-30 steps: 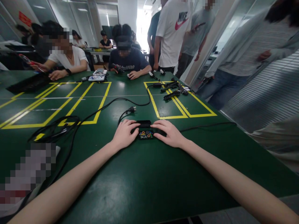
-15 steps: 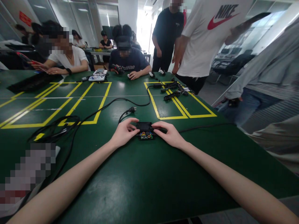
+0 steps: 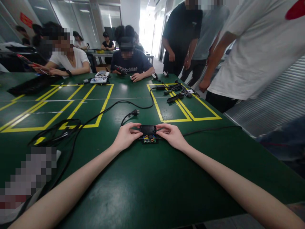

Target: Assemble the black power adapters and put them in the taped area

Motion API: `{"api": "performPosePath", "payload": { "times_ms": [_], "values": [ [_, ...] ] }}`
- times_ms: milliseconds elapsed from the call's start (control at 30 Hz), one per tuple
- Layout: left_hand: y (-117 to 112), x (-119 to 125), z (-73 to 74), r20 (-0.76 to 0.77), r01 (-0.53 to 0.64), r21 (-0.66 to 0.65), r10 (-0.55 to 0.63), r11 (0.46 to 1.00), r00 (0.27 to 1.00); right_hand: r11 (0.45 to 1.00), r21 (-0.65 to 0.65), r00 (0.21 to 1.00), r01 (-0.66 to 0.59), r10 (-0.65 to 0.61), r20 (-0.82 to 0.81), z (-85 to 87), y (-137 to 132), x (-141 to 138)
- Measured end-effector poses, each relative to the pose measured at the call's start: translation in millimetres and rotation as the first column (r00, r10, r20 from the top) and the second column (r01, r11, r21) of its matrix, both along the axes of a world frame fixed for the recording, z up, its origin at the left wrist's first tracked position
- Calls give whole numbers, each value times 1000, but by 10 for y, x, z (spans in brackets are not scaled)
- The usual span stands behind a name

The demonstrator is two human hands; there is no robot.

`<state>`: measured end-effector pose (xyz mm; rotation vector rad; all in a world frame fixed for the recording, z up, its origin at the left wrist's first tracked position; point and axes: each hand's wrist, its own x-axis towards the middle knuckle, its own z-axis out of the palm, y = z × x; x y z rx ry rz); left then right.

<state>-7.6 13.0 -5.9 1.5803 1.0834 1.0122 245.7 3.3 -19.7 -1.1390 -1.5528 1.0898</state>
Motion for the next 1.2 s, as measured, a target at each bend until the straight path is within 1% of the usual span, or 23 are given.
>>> {"api": "performPosePath", "payload": {
  "times_ms": [100, 200, 400, 600, 833, 1000, 1100, 1200],
  "values": [
    [6, 28, -22, 18, -4, -9, 5, 1000, 1000, 1000, 3, 1000, 17, -17, 7, -25, 17, 2],
    [1, 46, -21, 14, -1, -2, 1, 1000, 1000, 1000, -10, 1000, 7, -7, 9, -34, 28, 12],
    [-26, 41, 36, -6, -5, 4, 5, 1000, 1000, 1000, -22, 1000, 13, -13, -15, 16, 8, 20],
    [-44, 40, 73, -36, 21, -37, -22, 999, 999, 1000, -22, 999, 14, -15, -33, 67, -29, 18],
    [-40, 62, 91, -41, 7, -72, -10, 997, 999, 1000, -25, 998, 12, -13, -63, 94, -44, 19],
    [-43, 53, 89, -54, 13, -55, -16, 998, 998, 1000, -27, 998, -4, 2, -62, 100, -48, 21],
    [-47, 46, 104, -74, -3, -29, 1, 1000, 997, 1000, -16, 998, -18, 17, -61, 117, -49, 21],
    [-46, 44, 125, -54, -21, -32, 19, 999, 998, 1000, -7, 998, -31, 30, -49, 135, -50, 23]
  ]
}}
